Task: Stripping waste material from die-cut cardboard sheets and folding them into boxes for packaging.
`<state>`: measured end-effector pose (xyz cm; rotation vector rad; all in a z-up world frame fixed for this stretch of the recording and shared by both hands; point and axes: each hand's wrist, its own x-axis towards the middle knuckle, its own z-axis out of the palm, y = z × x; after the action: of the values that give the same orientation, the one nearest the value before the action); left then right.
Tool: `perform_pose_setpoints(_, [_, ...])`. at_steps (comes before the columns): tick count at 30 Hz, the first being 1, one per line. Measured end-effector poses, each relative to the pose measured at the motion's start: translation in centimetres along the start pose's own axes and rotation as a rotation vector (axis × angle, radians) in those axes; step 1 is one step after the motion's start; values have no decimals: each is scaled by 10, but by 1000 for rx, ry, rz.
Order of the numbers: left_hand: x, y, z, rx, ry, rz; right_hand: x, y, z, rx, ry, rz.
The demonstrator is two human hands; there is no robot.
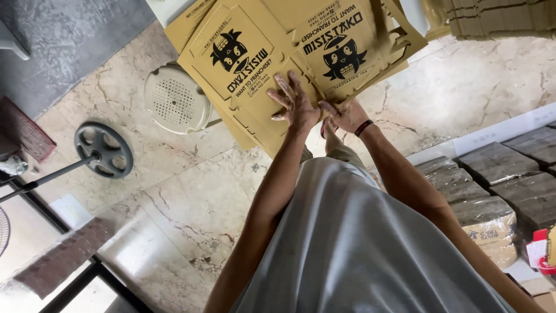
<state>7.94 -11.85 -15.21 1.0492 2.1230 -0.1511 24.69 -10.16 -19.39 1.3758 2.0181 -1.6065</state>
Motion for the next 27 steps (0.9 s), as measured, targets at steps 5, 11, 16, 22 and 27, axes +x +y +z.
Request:
perform_pose_setpoints(5, [-7, 6, -16, 85, 4, 20, -15, -34, -7, 259, 317, -253])
perform_pose_setpoints(11, [-36, 7, -63, 35, -46, 134, -33, -51, -32, 1093, 26, 275])
perform_pose_setpoints(16, [-25, -38, -73, 204, -55, 364, -37, -46, -5, 1107, -150, 328])
perform_pose_setpoints(22, [-34, -69, -86, 514, -196, 701, 13, 12, 121, 1071, 5, 185])
perform_pose_setpoints(27, [-31, -83, -79, 619, -284, 773, -24, -67, 90, 1057, 197, 257])
